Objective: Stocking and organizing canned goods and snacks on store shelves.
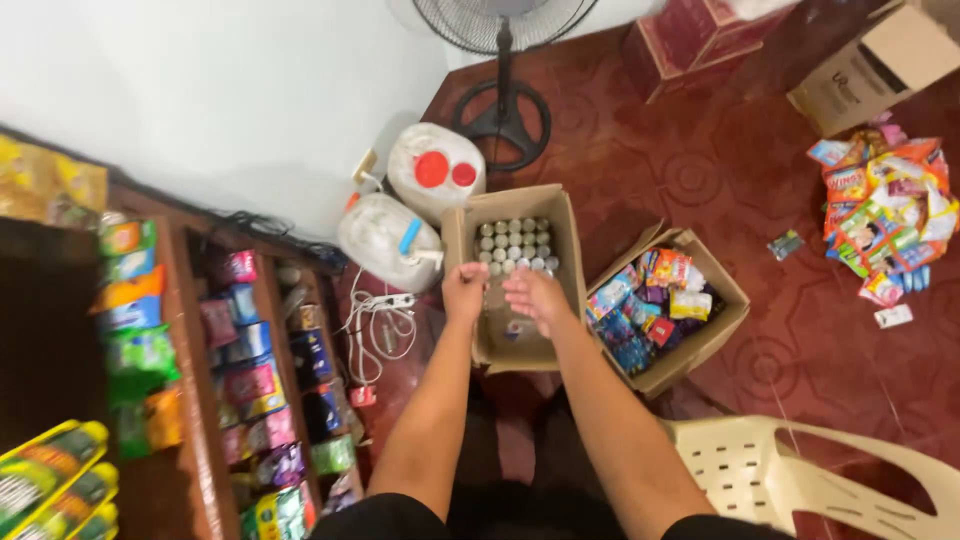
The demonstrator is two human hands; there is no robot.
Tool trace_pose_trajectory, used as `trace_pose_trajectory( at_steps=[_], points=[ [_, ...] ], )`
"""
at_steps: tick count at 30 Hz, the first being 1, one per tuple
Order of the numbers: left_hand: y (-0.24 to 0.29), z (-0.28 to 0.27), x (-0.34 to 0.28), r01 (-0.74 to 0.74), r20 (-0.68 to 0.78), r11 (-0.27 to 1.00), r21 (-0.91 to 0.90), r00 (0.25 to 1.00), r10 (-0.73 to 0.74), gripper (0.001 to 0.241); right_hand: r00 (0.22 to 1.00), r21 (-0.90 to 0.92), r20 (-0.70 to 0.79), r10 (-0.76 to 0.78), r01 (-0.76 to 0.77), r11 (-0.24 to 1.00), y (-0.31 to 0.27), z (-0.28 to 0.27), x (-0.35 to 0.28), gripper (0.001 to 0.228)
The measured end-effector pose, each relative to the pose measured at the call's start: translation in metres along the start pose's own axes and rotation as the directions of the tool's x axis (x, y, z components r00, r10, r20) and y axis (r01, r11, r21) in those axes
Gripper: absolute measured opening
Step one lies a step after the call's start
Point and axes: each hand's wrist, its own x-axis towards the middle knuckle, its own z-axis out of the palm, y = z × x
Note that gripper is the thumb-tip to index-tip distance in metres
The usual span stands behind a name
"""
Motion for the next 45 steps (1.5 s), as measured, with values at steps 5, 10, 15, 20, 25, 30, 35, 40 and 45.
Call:
trace_pose_trajectory(
  at_steps=[5,10,15,20,25,30,35,40,45],
  points=[
    [0.128,-0.005,-0.029,0.007,-0.047,1.000,-0.012,0.999,-0.008,0.024,0.992,-0.005,0.096,-0.086,0.087,0.996,-0.033,0.045,-0.041,0.033],
    [0.166,-0.039,-0.044,-0.040,-0.141,0.997,-0.064,0.989,0.031,0.024,0.958,0.050,0.195,-0.209,0.203,0.978,-0.037,0.079,-0.036,0.035],
    [0.189,-0.070,-0.044,-0.084,-0.158,0.976,-0.202,0.986,0.052,0.017,0.945,-0.001,0.240,-0.222,0.229,0.973,-0.055,0.131,-0.060,0.037],
    [0.239,-0.078,-0.086,-0.121,-0.242,0.984,-0.130,0.967,0.086,0.027,0.906,-0.094,0.388,-0.169,0.222,0.971,-0.064,0.171,-0.077,0.040],
    [0.253,-0.078,-0.136,-0.204,-0.372,0.970,-0.133,0.917,0.142,0.037,0.806,-0.164,0.587,-0.075,0.209,0.964,-0.054,0.185,-0.076,0.039],
    [0.273,-0.068,-0.204,-0.186,-0.499,0.962,-0.202,0.865,0.063,0.042,0.653,-0.328,0.754,0.076,0.273,0.904,-0.066,0.202,-0.124,0.038],
    [0.272,-0.062,-0.267,-0.393,-0.680,0.906,-0.157,0.708,0.190,0.043,0.459,-0.447,0.845,0.274,0.326,0.833,-0.048,0.224,-0.168,0.036],
    [0.293,-0.084,-0.317,-0.530,-0.776,0.847,-0.029,0.546,0.315,0.043,0.347,-0.470,0.870,0.351,0.364,0.804,-0.029,0.255,-0.230,0.038],
    [0.314,-0.108,-0.358,-0.590,-0.833,0.806,0.048,0.422,0.358,0.044,0.131,-0.371,0.929,0.347,0.285,0.884,-0.015,0.286,-0.288,0.040]
  ],
)
